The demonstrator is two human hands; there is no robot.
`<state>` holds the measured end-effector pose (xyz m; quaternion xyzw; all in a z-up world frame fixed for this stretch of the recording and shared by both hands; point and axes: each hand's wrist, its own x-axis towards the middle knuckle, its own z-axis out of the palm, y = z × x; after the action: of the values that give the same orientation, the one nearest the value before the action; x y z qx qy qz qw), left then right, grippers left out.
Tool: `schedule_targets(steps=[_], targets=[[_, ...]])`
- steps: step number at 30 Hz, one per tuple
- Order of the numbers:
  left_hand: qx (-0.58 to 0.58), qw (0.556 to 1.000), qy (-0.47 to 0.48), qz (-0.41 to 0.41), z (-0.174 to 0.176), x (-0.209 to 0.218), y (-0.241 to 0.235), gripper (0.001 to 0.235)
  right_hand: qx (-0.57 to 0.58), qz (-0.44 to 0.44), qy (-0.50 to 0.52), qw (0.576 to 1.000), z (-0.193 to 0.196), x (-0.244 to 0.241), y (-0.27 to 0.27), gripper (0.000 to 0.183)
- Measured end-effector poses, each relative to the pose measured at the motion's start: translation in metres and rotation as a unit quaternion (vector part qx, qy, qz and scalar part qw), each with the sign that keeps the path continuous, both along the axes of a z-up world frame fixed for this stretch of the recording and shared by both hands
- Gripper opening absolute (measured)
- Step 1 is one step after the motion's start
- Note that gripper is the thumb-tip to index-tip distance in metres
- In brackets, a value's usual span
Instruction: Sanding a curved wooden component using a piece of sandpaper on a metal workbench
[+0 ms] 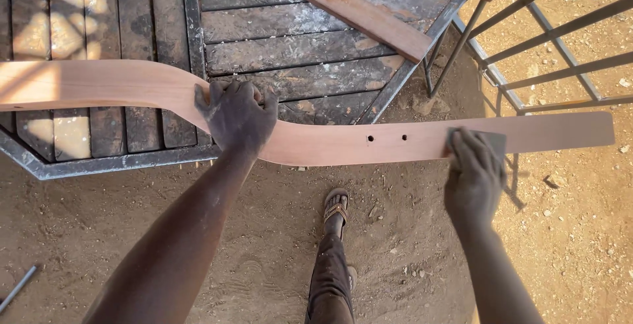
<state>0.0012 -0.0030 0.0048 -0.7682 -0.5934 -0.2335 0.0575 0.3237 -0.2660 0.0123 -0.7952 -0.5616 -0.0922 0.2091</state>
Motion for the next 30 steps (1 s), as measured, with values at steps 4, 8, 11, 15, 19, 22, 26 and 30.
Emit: schedule_targets(steps=[4,8,11,15,19,22,26,30], targets=[[-0.019,1.0,0.002,0.006,0.002,0.001,-0.007,0.034,-0.008,-0.15,0.035,0.988,-0.007,-0.045,0.014,0.036],[-0.006,1.0,-0.006,-0.001,0.001,0.001,0.004,0.033,0.03,-0.011,0.048,0.998,0.001,-0.151,0.061,0.035],[0.002,1.0,-0.014,-0.013,0.0,-0.004,0.001,0.032,0.025,0.076,0.071,0.994,0.014,-0.158,0.054,0.037],[-0.008,1.0,-0.027,0.011,-0.002,-0.001,0.0,0.031,0.013,-0.001,0.051,0.999,0.005,-0.091,0.025,0.033],[-0.041,0.999,-0.023,0.027,0.001,0.002,-0.001,0.033,0.041,-0.086,0.045,0.994,-0.005,-0.097,0.033,0.038],[0.016,0.999,-0.029,0.011,-0.001,0.002,0.006,0.031,0.028,-0.054,0.052,0.997,0.0,-0.156,0.059,0.046],[0.016,0.999,-0.034,0.002,-0.007,0.001,0.0,0.033,0.006,0.104,0.075,0.992,0.01,-0.165,0.05,0.047],[0.028,0.998,-0.049,0.015,-0.004,0.002,0.001,0.029,0.009,0.025,0.043,0.999,0.003,-0.103,0.028,0.041]])
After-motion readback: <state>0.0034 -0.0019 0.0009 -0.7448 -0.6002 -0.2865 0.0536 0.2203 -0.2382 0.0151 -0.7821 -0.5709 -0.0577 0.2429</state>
